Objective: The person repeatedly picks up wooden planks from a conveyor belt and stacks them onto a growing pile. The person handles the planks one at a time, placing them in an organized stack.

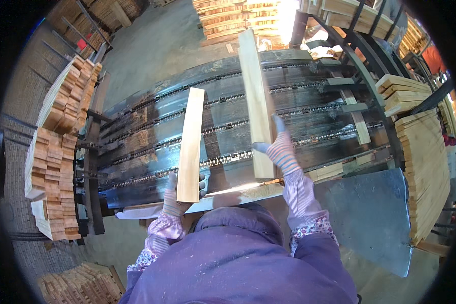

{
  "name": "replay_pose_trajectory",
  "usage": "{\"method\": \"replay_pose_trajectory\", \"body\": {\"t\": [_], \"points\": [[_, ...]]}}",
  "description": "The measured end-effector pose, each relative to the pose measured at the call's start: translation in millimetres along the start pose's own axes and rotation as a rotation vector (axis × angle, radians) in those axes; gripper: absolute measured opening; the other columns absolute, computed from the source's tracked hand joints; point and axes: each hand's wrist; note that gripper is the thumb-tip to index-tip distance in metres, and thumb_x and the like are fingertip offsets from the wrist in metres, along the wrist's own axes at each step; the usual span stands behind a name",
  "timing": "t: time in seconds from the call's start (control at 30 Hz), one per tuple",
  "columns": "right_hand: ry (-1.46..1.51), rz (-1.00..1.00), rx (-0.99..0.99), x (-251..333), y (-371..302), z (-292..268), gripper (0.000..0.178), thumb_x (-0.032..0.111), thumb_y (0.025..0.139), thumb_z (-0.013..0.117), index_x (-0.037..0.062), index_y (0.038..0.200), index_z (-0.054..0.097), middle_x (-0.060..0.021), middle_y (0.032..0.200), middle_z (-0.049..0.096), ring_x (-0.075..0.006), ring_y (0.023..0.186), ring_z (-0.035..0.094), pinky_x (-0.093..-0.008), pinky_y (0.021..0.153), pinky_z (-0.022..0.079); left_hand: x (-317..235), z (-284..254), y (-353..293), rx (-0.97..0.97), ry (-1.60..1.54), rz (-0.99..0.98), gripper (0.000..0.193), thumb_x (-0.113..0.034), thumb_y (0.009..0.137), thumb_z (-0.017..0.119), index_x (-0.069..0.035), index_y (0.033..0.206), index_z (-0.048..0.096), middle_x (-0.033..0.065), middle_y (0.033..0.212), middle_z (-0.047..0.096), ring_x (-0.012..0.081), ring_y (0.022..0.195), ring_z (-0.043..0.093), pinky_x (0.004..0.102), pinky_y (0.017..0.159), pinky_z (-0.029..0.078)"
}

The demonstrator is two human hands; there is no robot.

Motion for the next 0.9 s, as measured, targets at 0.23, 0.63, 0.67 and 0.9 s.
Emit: {"method": "replay_pose_trajectory", "body": {"t": [0.23,0.63,0.67,0.9], "points": [[-0.940,0.520,0.164,0.6,26.8,-20.8,0.122,0.042,0.076,0.087,0.0333,0.168,0.007,-0.0238,0.146,0.046,-0.0429,0.133,0.054,-0.0511,0.109,0.048,7.7,-5.4,1.5,-0.200,0.404,-0.031,0.086,-0.057,0.094,0.072,0.000,0.151,0.041,0.0177,0.118,0.067,0.0274,0.091,0.072,0.0464,0.080,0.063],[-0.110,0.101,0.214,-50.7,38.8,-22.9,0.110,0.021,0.071,0.085,0.0082,0.163,0.027,-0.0230,0.137,0.061,-0.0323,0.123,0.063,-0.0418,0.104,0.052,-20.0,-12.3,-31.1,-0.461,0.731,0.050,0.052,-0.022,0.085,0.085,0.000,0.128,0.068,0.0093,0.105,0.075,0.0179,0.091,0.072,0.0319,0.083,0.058],[0.244,0.191,0.264,-12.7,32.7,-18.0,0.104,0.013,0.070,0.082,-0.0003,0.160,0.030,-0.0191,0.139,0.061,-0.0284,0.120,0.063,-0.0387,0.104,0.052,-27.7,-2.0,-50.5,-0.528,0.804,0.170,0.052,-0.021,0.085,0.085,0.001,0.130,0.068,0.0079,0.107,0.075,0.0170,0.092,0.071,0.0320,0.084,0.057],[0.575,0.203,0.372,0.3,33.5,-4.5,0.107,0.011,0.067,0.077,0.0005,0.161,0.029,-0.0164,0.137,0.061,-0.0252,0.115,0.066,-0.0350,0.095,0.056,-154.9,114.4,-190.6,-0.762,1.291,0.887,0.063,0.001,0.085,0.073,-0.001,0.145,0.056,0.0086,0.132,0.065,0.0173,0.118,0.061,0.0339,0.105,0.049]]}}
Point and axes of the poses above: each hand's wrist, its own y-axis towards the middle knuckle, its own z-axis out of the palm, x = y × z
